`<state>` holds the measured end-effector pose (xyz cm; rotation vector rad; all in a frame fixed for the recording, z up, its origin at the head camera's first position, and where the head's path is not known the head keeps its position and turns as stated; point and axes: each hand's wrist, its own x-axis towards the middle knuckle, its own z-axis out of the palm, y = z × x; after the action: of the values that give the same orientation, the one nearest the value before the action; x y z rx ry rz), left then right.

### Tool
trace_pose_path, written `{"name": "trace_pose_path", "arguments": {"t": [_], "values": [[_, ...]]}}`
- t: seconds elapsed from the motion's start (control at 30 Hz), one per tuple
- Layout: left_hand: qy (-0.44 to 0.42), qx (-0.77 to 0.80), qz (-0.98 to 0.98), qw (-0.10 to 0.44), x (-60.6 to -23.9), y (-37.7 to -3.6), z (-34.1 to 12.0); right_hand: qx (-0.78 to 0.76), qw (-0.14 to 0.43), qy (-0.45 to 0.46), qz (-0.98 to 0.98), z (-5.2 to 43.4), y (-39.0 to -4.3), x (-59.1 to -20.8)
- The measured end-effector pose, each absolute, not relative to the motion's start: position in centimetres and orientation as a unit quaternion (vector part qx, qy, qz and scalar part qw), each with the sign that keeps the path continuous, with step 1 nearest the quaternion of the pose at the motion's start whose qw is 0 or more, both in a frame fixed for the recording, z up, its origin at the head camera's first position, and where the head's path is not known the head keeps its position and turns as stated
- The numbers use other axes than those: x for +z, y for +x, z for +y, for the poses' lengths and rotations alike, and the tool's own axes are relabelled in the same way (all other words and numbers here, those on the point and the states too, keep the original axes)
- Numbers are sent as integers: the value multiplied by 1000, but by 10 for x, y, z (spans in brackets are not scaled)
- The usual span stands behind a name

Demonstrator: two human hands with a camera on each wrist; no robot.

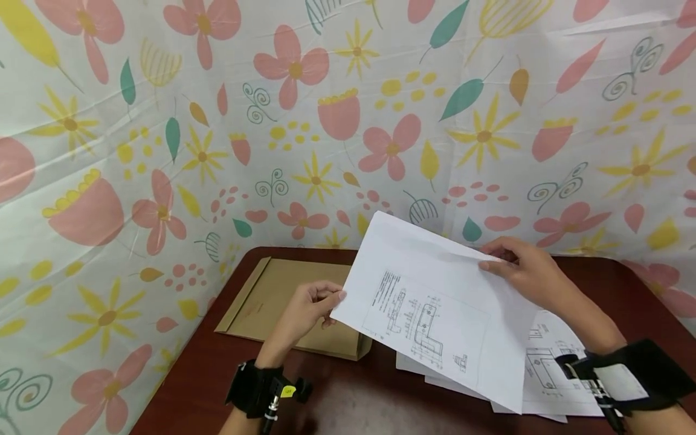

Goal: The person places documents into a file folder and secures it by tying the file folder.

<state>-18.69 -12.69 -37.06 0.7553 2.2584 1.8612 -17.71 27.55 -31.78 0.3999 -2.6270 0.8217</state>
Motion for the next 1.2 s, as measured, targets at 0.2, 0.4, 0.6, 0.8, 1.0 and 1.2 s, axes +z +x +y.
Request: {"name": "trace_pose_path", "arguments": {"t": [0.2,0.4,0.6,0.8,1.0,1.2], "values": [[249,631,734,25,-380,-186,-129,301,174,106,-931,290,-177,-315],[261,632,730,-24,-383,-188,-139,379,167,75,-907,322,-182,-317],[258,632,730,-32,-384,-189,-144,454,90,95,-881,330,-181,-332],[234,646,727,-6,-391,-191,-140,511,68,89,-852,321,-179,-337],[222,639,736,16,-397,-193,-137,538,69,71,-837,321,-178,-337],[211,632,745,16,-402,-196,-138,518,92,89,-846,326,-179,-342]]}}
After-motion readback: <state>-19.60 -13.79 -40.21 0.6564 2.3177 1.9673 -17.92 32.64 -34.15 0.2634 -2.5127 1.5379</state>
